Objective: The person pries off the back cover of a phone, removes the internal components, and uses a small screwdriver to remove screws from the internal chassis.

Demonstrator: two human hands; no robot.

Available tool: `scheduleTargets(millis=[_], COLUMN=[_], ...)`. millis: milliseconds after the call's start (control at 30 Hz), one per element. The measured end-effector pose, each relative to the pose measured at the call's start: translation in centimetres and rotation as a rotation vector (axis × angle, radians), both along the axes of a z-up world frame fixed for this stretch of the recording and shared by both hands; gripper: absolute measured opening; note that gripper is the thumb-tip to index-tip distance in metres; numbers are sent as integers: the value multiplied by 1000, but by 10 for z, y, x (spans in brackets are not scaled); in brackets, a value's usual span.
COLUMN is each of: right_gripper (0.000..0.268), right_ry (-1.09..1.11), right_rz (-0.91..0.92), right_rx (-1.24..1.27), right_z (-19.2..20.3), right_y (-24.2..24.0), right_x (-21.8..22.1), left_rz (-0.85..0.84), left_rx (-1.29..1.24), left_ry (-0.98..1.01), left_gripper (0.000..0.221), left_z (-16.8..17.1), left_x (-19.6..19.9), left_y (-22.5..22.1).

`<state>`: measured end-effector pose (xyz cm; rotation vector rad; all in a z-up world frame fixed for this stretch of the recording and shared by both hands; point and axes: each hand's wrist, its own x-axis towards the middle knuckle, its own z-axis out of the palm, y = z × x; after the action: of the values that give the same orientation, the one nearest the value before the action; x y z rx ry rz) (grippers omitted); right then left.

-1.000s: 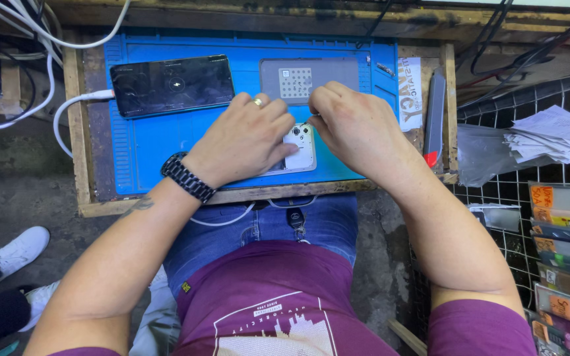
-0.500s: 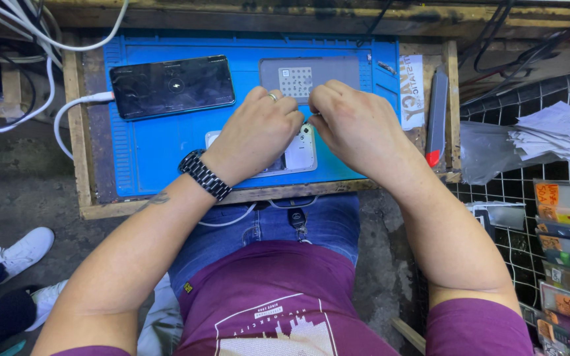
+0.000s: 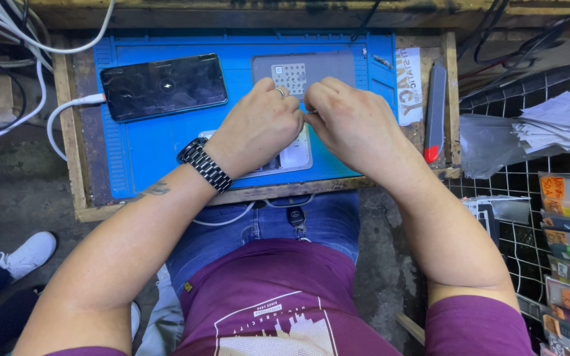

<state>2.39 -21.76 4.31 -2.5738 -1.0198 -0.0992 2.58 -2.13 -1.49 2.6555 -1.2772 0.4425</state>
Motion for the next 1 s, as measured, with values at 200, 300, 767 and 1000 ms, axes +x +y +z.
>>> scheduleTargets(millis=[200,300,767,1000], right_gripper=[20,19,24,23], right_ry=[11,1,-54,-216], right_rz=[-22,-6,7,132], right_rx=[-15,-9,-254,-163], right_z=[-3,-4,11,12], right_y=[-1,-1,9,12], right_x=[0,2,4,14], left_rz=[9,21,243,195], left_rx=[-49,-50,-233,-279], left_ry=[24,22,144,264], left_gripper=[17,17,23,19], left_z=[-5,-11,10,19], left_x=[1,4,-13,-36], left_y=[0,-2,43,37])
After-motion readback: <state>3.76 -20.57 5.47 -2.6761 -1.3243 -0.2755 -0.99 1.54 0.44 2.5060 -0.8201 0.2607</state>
